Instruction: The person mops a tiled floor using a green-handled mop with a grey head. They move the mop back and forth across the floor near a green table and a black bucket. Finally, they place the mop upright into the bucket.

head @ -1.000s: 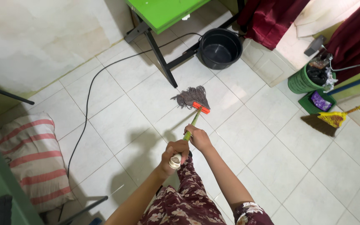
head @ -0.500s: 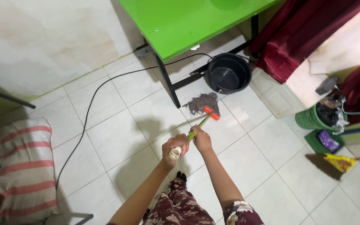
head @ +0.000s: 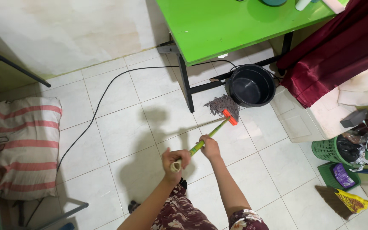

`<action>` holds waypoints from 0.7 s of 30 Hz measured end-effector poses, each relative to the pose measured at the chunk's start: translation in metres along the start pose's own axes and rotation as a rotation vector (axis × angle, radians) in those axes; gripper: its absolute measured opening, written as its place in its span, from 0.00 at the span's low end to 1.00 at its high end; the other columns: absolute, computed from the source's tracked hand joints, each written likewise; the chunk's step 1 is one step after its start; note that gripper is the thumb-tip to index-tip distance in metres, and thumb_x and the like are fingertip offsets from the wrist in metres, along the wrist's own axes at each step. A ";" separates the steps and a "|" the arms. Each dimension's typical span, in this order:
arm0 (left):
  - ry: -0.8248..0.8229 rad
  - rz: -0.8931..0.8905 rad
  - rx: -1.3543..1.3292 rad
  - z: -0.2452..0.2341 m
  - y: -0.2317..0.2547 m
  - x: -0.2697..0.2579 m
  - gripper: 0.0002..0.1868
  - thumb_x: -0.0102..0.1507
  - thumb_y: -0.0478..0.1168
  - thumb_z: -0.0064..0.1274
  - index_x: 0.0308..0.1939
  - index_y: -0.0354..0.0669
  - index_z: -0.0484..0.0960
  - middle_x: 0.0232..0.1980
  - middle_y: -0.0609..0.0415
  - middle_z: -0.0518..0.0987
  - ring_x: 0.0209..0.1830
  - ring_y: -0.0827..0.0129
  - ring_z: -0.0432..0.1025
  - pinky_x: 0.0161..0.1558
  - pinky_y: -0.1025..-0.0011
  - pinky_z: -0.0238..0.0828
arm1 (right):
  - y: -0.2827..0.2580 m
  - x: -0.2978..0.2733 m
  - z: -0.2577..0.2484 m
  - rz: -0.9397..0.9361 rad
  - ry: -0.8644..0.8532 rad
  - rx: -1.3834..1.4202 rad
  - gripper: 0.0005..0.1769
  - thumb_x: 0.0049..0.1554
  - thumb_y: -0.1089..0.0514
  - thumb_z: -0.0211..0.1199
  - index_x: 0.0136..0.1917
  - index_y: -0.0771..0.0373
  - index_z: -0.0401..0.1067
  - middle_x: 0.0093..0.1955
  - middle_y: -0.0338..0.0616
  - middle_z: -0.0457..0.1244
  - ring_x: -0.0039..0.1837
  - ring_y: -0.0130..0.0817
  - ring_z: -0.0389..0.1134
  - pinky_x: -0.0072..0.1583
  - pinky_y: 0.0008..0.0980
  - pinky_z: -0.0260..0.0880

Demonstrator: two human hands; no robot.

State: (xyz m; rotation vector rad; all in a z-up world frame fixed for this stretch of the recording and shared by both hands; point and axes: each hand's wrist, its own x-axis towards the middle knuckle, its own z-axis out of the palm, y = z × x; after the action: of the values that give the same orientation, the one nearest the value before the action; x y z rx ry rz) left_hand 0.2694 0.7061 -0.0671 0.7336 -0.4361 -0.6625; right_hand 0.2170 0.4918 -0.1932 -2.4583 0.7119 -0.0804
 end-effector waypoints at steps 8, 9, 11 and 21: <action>-0.079 -0.007 0.144 -0.035 0.106 -0.025 0.50 0.58 0.85 0.11 0.17 0.42 0.62 0.20 0.56 0.63 0.20 0.69 0.52 0.28 0.73 0.50 | -0.118 -0.025 0.015 -0.065 -0.012 0.135 0.12 0.54 0.55 0.70 0.41 0.63 0.71 0.44 0.47 0.68 0.45 0.54 0.69 0.49 0.47 0.70; -0.117 -0.013 0.156 -0.036 0.120 -0.028 0.52 0.54 0.88 0.11 0.17 0.42 0.62 0.21 0.56 0.63 0.19 0.70 0.51 0.27 0.75 0.49 | -0.129 -0.024 0.018 -0.084 -0.030 0.129 0.12 0.53 0.55 0.71 0.39 0.63 0.70 0.43 0.48 0.68 0.44 0.54 0.69 0.49 0.47 0.70; -0.209 0.075 0.312 -0.038 0.149 -0.034 0.53 0.54 0.90 0.09 0.18 0.44 0.60 0.18 0.59 0.61 0.19 0.71 0.52 0.35 0.71 0.53 | -0.147 -0.026 0.030 -0.121 -0.065 0.120 0.14 0.52 0.55 0.71 0.36 0.64 0.69 0.40 0.49 0.67 0.43 0.53 0.68 0.49 0.47 0.70; -0.177 0.222 0.552 -0.086 0.293 -0.101 0.50 0.53 0.91 0.18 0.17 0.46 0.54 0.17 0.61 0.59 0.18 0.70 0.52 0.36 0.69 0.56 | -0.266 -0.053 0.124 -0.393 -0.310 0.468 0.09 0.41 0.70 0.57 0.38 0.67 0.73 0.45 0.49 0.72 0.45 0.52 0.69 0.50 0.43 0.69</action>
State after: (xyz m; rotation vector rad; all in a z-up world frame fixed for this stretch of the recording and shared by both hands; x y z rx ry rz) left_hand 0.3623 0.9790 0.0758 1.1311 -0.8700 -0.3964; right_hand 0.3233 0.7666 -0.1470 -2.0580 0.0557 -0.0122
